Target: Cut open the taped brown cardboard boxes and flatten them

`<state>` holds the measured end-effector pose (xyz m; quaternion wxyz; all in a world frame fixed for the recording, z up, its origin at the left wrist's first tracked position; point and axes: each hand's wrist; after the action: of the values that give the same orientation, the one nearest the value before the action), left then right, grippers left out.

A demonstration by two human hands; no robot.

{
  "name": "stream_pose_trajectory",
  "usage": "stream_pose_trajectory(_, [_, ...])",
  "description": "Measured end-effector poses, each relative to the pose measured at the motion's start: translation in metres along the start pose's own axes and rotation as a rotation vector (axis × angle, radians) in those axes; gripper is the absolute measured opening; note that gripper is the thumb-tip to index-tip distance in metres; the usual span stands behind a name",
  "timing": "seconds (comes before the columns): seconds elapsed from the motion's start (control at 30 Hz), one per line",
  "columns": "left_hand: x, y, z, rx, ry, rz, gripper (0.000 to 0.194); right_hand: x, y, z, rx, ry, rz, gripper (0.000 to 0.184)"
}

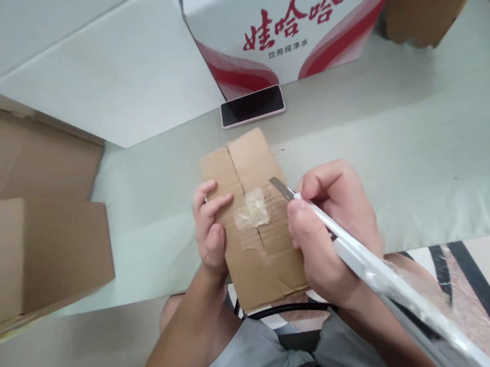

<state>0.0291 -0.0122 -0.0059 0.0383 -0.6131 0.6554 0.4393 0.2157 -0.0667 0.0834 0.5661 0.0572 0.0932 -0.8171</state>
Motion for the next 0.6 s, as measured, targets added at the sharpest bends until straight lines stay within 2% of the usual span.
stream_pose_trajectory(0.2, [-0.003, 0.003, 0.008, -0.003, -0.036, 0.003, 0.043, -0.002, -0.003, -0.002, -0.06, -0.078, -0.022, 0.018])
stream_pose_trajectory(0.33, [-0.006, 0.011, 0.027, 0.036, -0.081, -0.004, 0.042, -0.012, 0.0, -0.009, -0.105, -0.056, -0.162, 0.027])
stream_pose_trajectory(0.4, [-0.008, 0.018, 0.039, 0.07, -0.005, -0.034, 0.042, -0.018, 0.002, -0.018, -0.091, -0.001, -0.226, 0.028])
stream_pose_trajectory(0.47, [-0.012, 0.026, 0.05, 0.127, 0.105, -0.072, 0.043, -0.023, 0.003, -0.031, -0.089, 0.032, -0.232, 0.03])
stream_pose_trajectory(0.53, [-0.017, 0.037, 0.06, 0.204, 0.203, -0.104, 0.044, -0.027, 0.004, -0.045, -0.076, -0.009, -0.197, 0.031])
stream_pose_trajectory(0.6, [-0.022, 0.048, 0.066, 0.279, 0.341, -0.111, 0.036, -0.028, 0.004, -0.057, -0.04, -0.097, -0.124, 0.032])
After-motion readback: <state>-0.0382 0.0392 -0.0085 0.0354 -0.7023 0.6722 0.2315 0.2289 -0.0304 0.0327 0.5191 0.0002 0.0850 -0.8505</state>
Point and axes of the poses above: each hand's wrist, its own x-axis away from the middle knuckle, its own y-axis out of the back of the hand, z = x × y, and after that the axes turned 7 degrees about -x, right-handed
